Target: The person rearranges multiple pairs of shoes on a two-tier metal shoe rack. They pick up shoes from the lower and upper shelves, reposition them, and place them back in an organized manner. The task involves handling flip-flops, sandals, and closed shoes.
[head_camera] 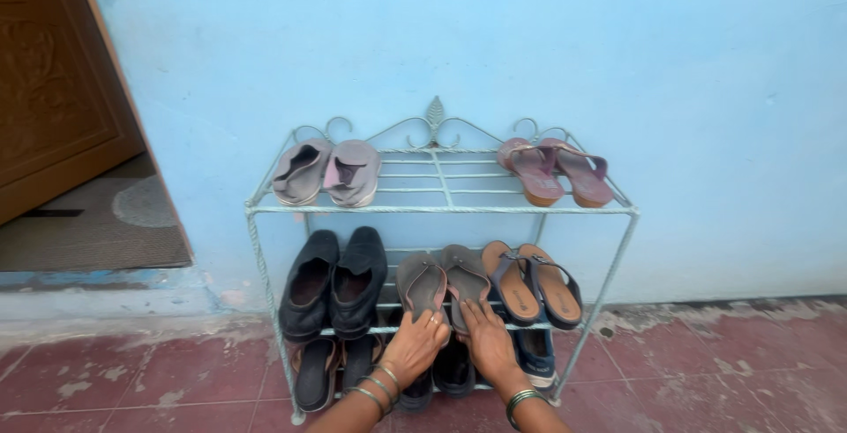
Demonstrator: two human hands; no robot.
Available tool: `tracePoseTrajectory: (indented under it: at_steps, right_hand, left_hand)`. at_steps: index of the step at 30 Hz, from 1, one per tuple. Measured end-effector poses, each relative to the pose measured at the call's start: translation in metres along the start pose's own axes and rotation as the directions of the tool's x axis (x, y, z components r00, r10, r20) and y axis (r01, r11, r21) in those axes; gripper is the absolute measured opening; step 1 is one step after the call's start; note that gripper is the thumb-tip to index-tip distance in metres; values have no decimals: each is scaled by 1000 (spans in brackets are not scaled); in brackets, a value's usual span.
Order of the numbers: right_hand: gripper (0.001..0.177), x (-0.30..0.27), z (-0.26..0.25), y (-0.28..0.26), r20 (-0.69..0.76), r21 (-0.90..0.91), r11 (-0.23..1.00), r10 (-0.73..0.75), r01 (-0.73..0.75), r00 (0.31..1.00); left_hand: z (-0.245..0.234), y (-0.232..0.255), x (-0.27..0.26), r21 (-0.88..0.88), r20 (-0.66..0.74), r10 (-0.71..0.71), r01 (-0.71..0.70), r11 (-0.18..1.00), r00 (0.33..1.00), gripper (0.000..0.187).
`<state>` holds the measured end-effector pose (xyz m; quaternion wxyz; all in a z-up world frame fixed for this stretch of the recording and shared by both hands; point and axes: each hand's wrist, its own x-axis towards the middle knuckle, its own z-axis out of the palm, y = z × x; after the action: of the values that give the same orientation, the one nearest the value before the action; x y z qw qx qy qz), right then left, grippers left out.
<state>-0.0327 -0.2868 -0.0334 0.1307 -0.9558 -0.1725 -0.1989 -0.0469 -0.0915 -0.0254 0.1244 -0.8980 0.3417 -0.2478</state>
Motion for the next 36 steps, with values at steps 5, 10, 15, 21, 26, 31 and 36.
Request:
tracePoseTrajectory:
  at_steps: [5, 10, 15, 21, 26, 31, 36]
  right_hand:
    - [71, 9, 13, 2, 95, 19, 999, 41, -43, 995]
    - [70, 12, 10, 3, 84, 86, 993, 70, -77, 994]
    - [70, 9, 16, -7, 49, 74, 994, 75, -79, 996]
    - [73, 11, 6, -27, 90, 74, 991, 108, -115, 990]
    - [89, 13, -23, -41, 280, 8, 987, 151, -159, 948]
    - [102, 21, -40, -53, 429, -109, 975, 224, -196, 875]
    - [109, 23, -40, -51, 443, -142, 979, 195, -146, 875]
  left_hand:
    - [29, -8, 35, -267, 154, -242, 276, 923, 958, 23]
    - [38, -28, 32, -443, 341, -174, 321, 837, 924, 54]
    - [58, -20, 32, -406, 284, -213, 318, 857, 935, 52]
    - [55, -14, 44, -306, 342, -307, 414, 857, 888, 54]
    - [-17, -27, 51, -214, 411, -207, 315, 925, 888, 53]
    - [-106, -72, 66, -93, -251, -123, 103, 990, 960, 36]
    - [-187, -161, 66, -67, -593, -283, 305, 950, 754, 46]
